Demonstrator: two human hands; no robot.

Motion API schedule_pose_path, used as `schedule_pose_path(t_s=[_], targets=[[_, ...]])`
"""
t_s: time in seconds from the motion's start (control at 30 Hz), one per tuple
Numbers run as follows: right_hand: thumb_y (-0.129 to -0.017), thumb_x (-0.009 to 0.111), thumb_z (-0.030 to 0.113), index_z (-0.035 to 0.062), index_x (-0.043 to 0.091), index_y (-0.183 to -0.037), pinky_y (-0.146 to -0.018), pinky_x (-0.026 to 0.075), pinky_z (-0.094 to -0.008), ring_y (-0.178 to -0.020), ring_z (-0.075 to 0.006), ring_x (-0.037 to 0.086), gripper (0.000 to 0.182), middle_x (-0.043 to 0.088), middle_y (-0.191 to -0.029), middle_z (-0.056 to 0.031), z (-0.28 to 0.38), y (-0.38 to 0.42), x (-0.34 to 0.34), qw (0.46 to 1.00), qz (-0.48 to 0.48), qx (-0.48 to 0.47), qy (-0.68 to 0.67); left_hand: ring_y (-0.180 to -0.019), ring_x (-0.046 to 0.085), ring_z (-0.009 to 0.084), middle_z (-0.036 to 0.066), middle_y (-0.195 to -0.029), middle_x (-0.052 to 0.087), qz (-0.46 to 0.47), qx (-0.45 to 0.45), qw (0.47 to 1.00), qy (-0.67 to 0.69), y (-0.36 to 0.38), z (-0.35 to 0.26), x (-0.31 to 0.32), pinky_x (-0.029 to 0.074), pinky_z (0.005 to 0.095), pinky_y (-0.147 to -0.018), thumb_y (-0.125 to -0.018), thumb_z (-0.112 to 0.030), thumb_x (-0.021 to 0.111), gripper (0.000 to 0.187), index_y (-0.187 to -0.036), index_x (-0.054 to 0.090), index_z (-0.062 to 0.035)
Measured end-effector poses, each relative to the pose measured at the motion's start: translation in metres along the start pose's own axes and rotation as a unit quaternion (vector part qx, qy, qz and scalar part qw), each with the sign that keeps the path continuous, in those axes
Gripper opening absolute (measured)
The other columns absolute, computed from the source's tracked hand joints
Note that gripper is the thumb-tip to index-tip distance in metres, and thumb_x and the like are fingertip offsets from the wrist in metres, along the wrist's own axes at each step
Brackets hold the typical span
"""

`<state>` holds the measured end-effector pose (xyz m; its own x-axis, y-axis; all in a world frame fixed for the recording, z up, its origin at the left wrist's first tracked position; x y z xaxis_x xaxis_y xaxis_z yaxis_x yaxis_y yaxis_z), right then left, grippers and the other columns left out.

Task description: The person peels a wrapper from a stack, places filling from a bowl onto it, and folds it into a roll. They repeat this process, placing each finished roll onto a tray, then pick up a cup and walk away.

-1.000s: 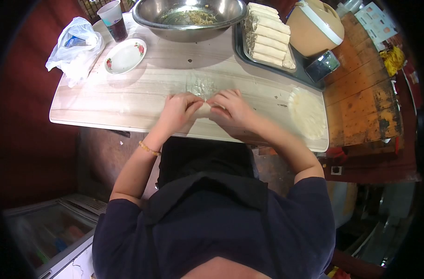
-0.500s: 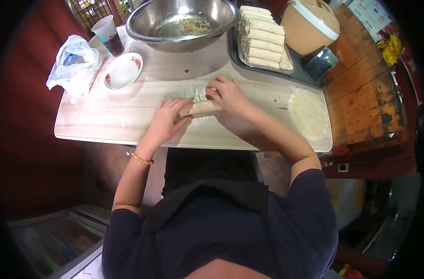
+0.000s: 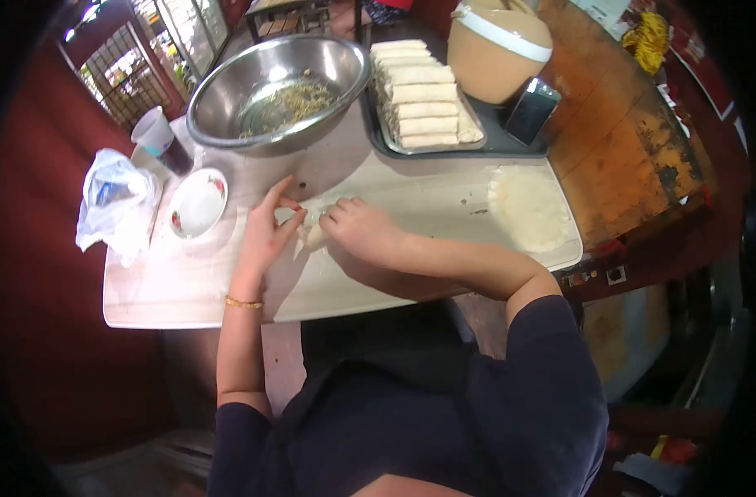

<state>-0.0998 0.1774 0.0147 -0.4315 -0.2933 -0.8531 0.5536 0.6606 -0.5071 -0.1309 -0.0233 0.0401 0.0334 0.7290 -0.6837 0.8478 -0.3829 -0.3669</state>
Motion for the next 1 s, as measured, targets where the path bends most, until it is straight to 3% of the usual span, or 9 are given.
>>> schedule_pose_path(t_s=[0.07,0.1,0.23,0.3,0.37,0.47,0.53,0.63,1.0], targets=[[-0.076,0.061,0.014,0.0064,0.062,-0.094,-0.081,0.047,-0.0346,-0.093,-0.0248,0.059,0.020,0.062,-0.095,-0.0094,-0.011,-0.004,-0.005,0.998,0.055,-0.001,0.001,-0.052,0.051,0.0110,0.003,-0.089,0.071,-0.069,-0.052,0.993,0.076,-0.016,0.002,-0.002,0.047,0.0253,-0.066,-0.085,-0.011,0.072,0.054,-0.136,0.054,-0.0072],[-0.076,0.062,0.013,0.0063,0.063,-0.094,-0.080,0.048,-0.0345,-0.092,-0.0251,0.060,0.019,0.062,-0.095,-0.0091,-0.017,-0.003,-0.008,0.995,0.096,-0.007,-0.024,-0.055,0.052,0.0074,0.002,-0.090,0.072,-0.106,0.012,0.993,0.050,-0.027,0.004,-0.003,0.040,0.0205,-0.053,-0.086,-0.011,0.072,0.051,-0.134,0.055,-0.0067],[-0.076,0.061,0.008,0.0061,0.063,-0.090,-0.077,0.050,-0.0366,-0.087,-0.0266,0.061,0.014,0.063,-0.092,-0.0092,-0.057,-0.009,-0.035,0.995,0.084,-0.042,0.028,-0.059,0.057,0.0149,0.005,-0.092,0.072,-0.128,-0.035,0.990,0.040,-0.034,0.014,0.012,0.043,0.0263,-0.058,-0.087,-0.011,0.069,0.046,-0.131,0.058,-0.0062],[-0.079,0.062,0.006,0.0068,0.063,-0.095,-0.081,0.049,-0.0407,-0.094,-0.0292,0.062,0.016,0.064,-0.093,-0.0108,-0.099,-0.027,-0.067,0.995,0.093,0.040,0.015,-0.069,0.061,0.0249,0.009,-0.093,0.071,-0.179,0.143,0.972,-0.049,-0.035,0.047,0.035,0.046,0.0345,-0.066,-0.089,-0.011,0.066,0.038,-0.126,0.060,-0.0055],[-0.079,0.061,0.005,0.0045,0.063,-0.087,-0.076,0.050,-0.0445,-0.088,-0.0329,0.062,0.008,0.062,-0.083,-0.0151,-0.156,-0.047,-0.092,0.997,-0.051,0.048,0.013,-0.075,0.061,0.0287,0.010,-0.094,0.070,-0.160,0.125,0.977,-0.059,-0.035,0.039,0.033,0.047,0.0377,-0.071,-0.089,-0.011,0.065,0.035,-0.124,0.061,-0.0053],[-0.083,0.054,0.008,0.0057,0.064,-0.086,-0.075,0.054,-0.0430,-0.087,-0.0302,0.066,0.011,0.066,-0.087,-0.0125,-0.237,-0.069,-0.112,0.975,-0.055,0.121,0.181,-0.083,0.063,0.0325,0.011,-0.094,0.070,-0.100,0.049,0.993,-0.047,-0.034,0.041,0.029,0.048,0.0414,-0.078,-0.090,-0.013,0.064,0.033,-0.122,0.062,-0.0049],[-0.079,0.061,0.008,0.0061,0.067,-0.091,-0.077,0.054,-0.0426,-0.088,-0.0304,0.067,0.013,0.068,-0.088,-0.0114,-0.278,-0.079,-0.115,0.977,-0.009,0.138,0.160,-0.085,0.063,0.0324,0.011,-0.094,0.070,-0.063,-0.007,0.998,-0.019,-0.034,0.045,0.027,0.048,0.0418,-0.080,-0.090,-0.014,0.064,0.032,-0.121,0.062,-0.0048],[-0.068,0.074,0.008,0.0044,0.069,-0.104,-0.084,0.053,-0.0359,-0.091,-0.0262,0.067,0.037,0.071,-0.095,-0.0122,-0.315,-0.088,-0.107,0.961,0.209,0.179,-0.021,-0.086,0.064,0.0328,0.012,-0.092,0.069,-0.106,0.006,0.994,-0.016,-0.033,0.051,0.026,0.049,0.0412,-0.080,-0.091,-0.015,0.064,0.031,-0.120,0.062,-0.0044],[-0.072,0.075,0.012,0.0037,0.069,-0.108,-0.086,0.053,-0.0361,-0.096,-0.0242,0.068,0.037,0.072,-0.101,-0.0105,-0.331,-0.089,-0.100,0.948,0.247,0.180,-0.081,-0.078,0.065,0.0274,0.013,-0.088,0.066,-0.083,-0.014,0.996,0.033,-0.031,0.057,0.027,0.051,0.0352,-0.071,-0.091,-0.010,0.062,0.028,-0.118,0.061,-0.0006]])
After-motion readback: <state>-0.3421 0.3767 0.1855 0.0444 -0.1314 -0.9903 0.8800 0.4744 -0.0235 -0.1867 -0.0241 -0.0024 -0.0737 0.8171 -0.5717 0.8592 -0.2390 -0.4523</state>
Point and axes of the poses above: each hand's wrist, its own y-axis away from the middle knuckle, its own x-axis out of the palm, z = x × y, the point moved 1 cm from there along -y, towards the middle knuckle
